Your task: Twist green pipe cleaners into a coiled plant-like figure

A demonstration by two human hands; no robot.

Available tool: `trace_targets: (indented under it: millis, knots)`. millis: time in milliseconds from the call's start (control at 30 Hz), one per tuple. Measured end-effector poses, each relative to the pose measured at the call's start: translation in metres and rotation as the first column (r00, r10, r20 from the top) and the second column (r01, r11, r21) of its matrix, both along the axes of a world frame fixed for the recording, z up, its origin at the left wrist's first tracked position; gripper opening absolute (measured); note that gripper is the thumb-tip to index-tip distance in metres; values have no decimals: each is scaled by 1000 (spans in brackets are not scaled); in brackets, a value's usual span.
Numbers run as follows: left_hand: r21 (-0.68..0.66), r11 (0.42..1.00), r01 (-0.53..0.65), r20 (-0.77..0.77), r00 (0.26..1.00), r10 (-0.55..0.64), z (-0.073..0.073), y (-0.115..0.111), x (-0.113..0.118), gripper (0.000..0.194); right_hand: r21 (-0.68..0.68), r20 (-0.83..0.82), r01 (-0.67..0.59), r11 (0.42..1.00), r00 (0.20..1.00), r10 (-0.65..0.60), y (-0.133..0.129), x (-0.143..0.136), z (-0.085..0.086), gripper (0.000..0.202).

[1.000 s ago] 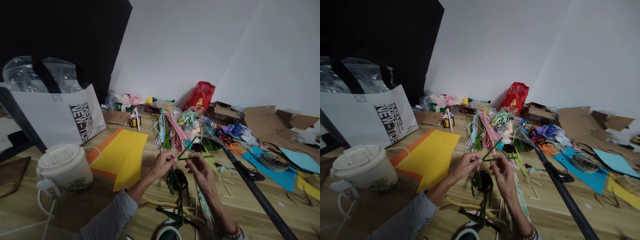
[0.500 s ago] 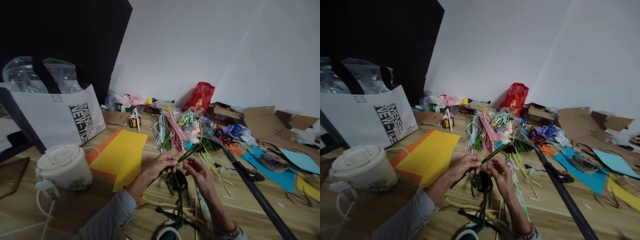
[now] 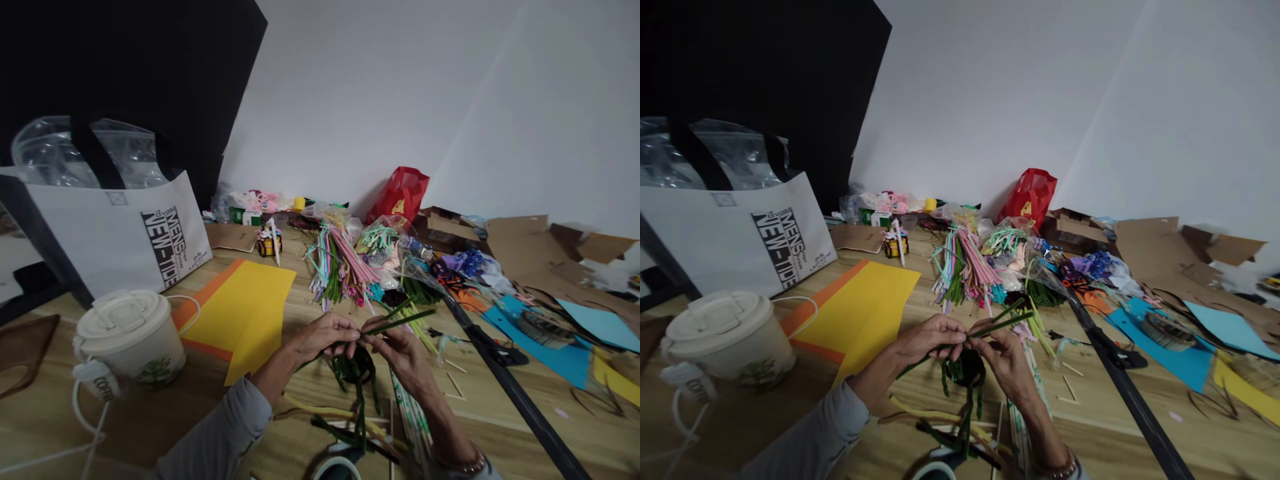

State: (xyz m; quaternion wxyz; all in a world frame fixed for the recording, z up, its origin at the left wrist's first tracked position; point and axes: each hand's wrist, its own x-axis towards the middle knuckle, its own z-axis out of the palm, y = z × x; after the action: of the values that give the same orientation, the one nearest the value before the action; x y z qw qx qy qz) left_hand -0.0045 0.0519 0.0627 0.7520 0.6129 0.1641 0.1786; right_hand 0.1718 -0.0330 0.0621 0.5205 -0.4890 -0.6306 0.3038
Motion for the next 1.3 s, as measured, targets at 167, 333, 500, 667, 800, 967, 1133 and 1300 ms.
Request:
trace_targets:
  millis: [167, 333, 500, 667, 800, 967, 1133, 1300]
  knots:
    - [23, 999, 37, 22, 999, -37, -1, 2, -1, 31, -3, 41, 18, 1000, 999, -18, -1, -1, 2, 17]
    - [33, 996, 85, 7, 996, -85, -2, 5, -2, 33, -2, 72, -24, 1000, 997, 24, -2, -1, 4, 16]
    - [27, 991, 129, 30, 991, -130, -3, 5, -2, 34, 9, 93, -77, 997, 993, 76, -4, 1, 6, 13]
    - [29, 992, 122, 47, 991, -123, -3, 7, -2, 37, -25, -44, -56, 998, 998, 55, -2, 3, 4, 11]
    - [40, 996, 81, 20, 996, -81, -4, 10, -3, 40, -55, -207, 20, 998, 978, -31, -1, 6, 6, 12]
    - [97, 993, 66, 13, 998, -68, -4, 10, -4, 34, -77, -282, 50, 996, 957, -70, -1, 9, 8, 15]
    - [198, 978, 58, -33, 998, -52, -3, 11, -3, 33, -103, -328, 86, 991, 938, -115, 1, 11, 2, 19]
    - [205, 977, 54, -123, 992, -29, -2, 12, -4, 38, -126, -369, 103, 987, 918, -143, 4, 12, -1, 23]
